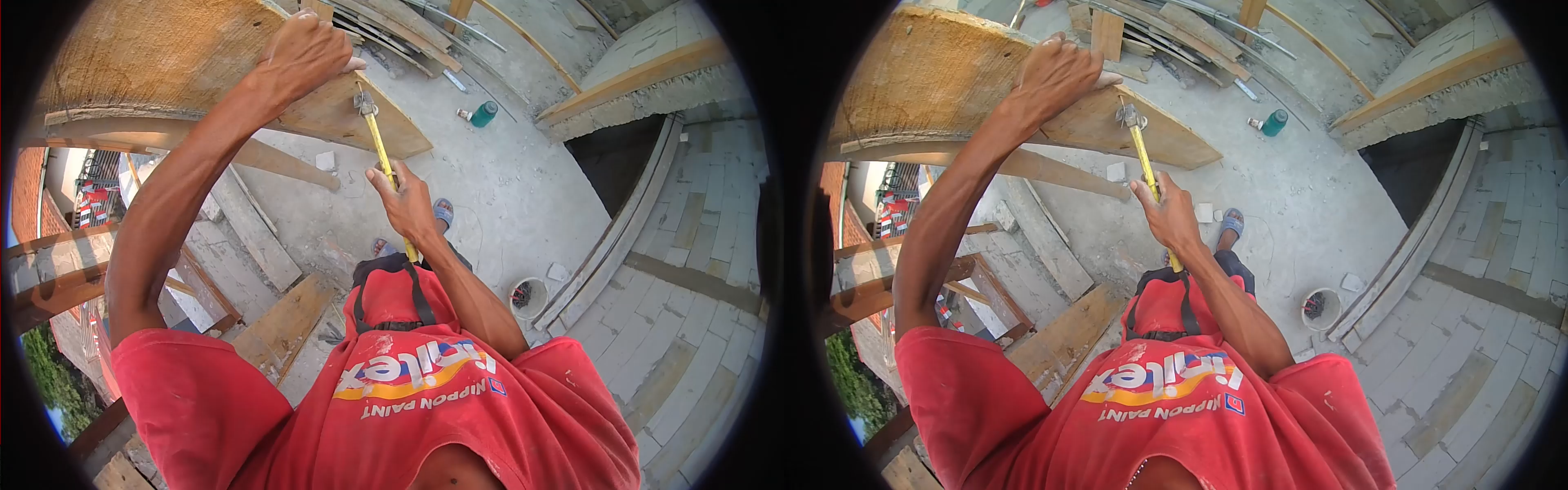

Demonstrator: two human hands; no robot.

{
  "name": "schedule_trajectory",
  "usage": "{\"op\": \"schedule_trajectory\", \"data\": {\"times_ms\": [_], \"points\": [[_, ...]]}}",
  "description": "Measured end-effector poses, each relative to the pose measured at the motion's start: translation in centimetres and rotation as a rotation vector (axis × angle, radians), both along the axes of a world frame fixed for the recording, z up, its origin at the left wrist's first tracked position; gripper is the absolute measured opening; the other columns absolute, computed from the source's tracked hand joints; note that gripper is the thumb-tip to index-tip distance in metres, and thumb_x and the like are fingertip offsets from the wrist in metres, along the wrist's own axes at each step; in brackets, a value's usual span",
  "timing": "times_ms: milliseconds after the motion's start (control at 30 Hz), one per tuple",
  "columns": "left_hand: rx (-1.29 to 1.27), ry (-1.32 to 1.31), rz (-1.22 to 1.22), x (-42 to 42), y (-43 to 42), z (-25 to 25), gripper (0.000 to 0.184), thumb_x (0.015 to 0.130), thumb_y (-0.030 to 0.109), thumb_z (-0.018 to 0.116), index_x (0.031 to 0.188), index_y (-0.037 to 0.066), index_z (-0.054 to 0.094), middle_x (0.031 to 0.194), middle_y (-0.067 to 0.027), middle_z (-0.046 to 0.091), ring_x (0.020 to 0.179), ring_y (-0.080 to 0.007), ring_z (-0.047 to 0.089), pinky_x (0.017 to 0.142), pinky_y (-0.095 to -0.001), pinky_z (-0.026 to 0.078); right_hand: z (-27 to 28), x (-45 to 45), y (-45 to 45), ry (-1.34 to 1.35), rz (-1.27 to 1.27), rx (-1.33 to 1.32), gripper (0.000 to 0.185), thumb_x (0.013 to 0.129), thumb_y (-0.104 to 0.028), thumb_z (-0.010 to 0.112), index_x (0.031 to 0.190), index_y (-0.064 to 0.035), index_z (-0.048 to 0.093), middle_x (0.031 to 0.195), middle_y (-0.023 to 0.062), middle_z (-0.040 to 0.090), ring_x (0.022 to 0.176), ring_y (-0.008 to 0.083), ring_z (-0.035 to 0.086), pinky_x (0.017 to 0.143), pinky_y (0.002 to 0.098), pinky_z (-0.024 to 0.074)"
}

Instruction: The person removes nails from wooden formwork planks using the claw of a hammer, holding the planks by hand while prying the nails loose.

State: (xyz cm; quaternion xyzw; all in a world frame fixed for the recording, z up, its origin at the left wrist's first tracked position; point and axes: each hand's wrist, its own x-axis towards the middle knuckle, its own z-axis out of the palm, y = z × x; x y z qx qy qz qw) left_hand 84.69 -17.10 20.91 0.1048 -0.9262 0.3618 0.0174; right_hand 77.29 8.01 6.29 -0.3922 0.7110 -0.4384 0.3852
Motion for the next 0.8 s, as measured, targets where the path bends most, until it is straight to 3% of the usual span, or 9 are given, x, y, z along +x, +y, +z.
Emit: {"op": "schedule_trajectory", "data": {"times_ms": [133,233,433,567,600,633,667,767,800], "points": [[-0.03,0.074,-0.133,0.2,-1.3,-0.3,0.051,0.097,0.054,0.058,0.066,0.014,0.067,0.057,-0.0119,0.065,0.056,-0.0207,0.068,0.065,-0.0324,0.05,-6.1,0.9,0.2,0.531,-0.009,0.061,0.034,0.105,-0.037,0.057,0.099,-0.0028,0.058,0.074,0.0249,0.068,0.069,0.0474,0.068,0.059,0.0552,0.0517],[-0.083,0.035,-0.216,0.3,-1.2,0.1,0.053,0.097,0.053,0.058,0.064,0.013,0.068,0.058,-0.013,0.065,0.056,-0.0211,0.069,0.063,-0.0327,0.05,-11.8,-6.2,6.7,0.579,0.143,0.505,0.035,0.105,-0.042,0.054,0.103,-0.007,0.061,0.089,0.0269,0.072,0.086,0.0472,0.07,0.073,0.058,0.0528],[-0.027,0.065,-0.129,0.2,-0.4,0.1,0.056,0.1,0.051,0.057,0.059,0.013,0.066,0.05,-0.0109,0.059,0.047,-0.0178,0.063,0.057,-0.0298,0.048,-15.8,-7.2,17.0,0.25,0.009,0.572,0.049,0.1,-0.049,0.06,0.105,0.0,0.063,0.081,0.0319,0.067,0.078,0.0494,0.066,0.071,0.0546,0.0511],[-0.016,0.093,-0.035,-0.4,0.3,0.6,0.051,0.103,0.046,0.055,0.065,0.014,0.067,0.053,-0.0073,0.062,0.054,-0.0159,0.065,0.052,-0.0306,0.046,-16.1,-7.0,14.4,-0.415,-0.046,0.557,0.054,0.101,-0.057,0.057,0.092,-0.0042,0.064,0.061,0.0048,0.054,0.05,0.0179,0.052,0.049,0.0351,0.0413],[0.005,0.16,-0.107,-0.4,0.0,0.3,0.049,0.103,0.047,0.055,0.068,0.015,0.068,0.055,-0.0062,0.063,0.056,-0.0153,0.066,0.051,-0.0317,0.046,-14.6,-7.2,13.1,-0.819,-0.047,0.562,0.052,0.102,-0.057,0.058,0.09,-0.0069,0.061,0.059,-0.0063,0.038,0.045,0.0051,0.031,0.041,0.0259,0.0259],[0.029,0.234,-0.181,-0.5,0.2,0.3,0.047,0.104,0.047,0.055,0.072,0.015,0.068,0.057,-0.0051,0.065,0.058,-0.0147,0.066,0.05,-0.0327,0.045,-14.6,-7.8,12.0,-0.886,-0.009,0.637,0.051,0.102,-0.057,0.058,0.09,-0.0066,0.06,0.059,-0.0064,0.038,0.044,0.0051,0.03,0.04,0.0257,0.0248],[0.078,0.299,-0.177,-0.6,0.7,0.2,0.038,0.103,0.046,0.057,0.081,0.017,0.069,0.062,-0.0028,0.067,0.063,-0.0155,0.067,0.054,-0.0333,0.047,-14.6,-8.4,10.8,-0.95,0.026,0.711,0.051,0.102,-0.056,0.058,0.09,-0.0062,0.059,0.058,-0.0066,0.037,0.043,0.0051,0.029,0.039,0.0256,0.0237],[0.467,0.136,-0.096,-0.8,4.4,5.9,0.039,0.11,0.032,0.047,0.135,0.005,0.062,0.124,-0.0158,0.069,0.128,-0.0217,0.059,0.121,-0.0372,0.035,-14.5,-8.2,8.1,-0.601,0.187,0.863,0.044,0.103,-0.05,0.058,0.094,-0.0075,0.06,0.059,-0.0071,0.039,0.044,0.0054,0.033,0.037,0.0249,0.0267],[0.49,0.14,-0.126,-0.4,5.3,7.9,0.037,0.109,0.03,0.048,0.132,0.005,0.064,0.121,-0.0151,0.07,0.121,-0.0222,0.062,0.113,-0.037,0.042,-12.9,-7.9,7.6,-0.485,0.25,0.852,0.041,0.103,-0.048,0.058,0.095,-0.0072,0.06,0.059,-0.007,0.039,0.044,0.0061,0.034,0.037,0.0255,0.0285]]}}
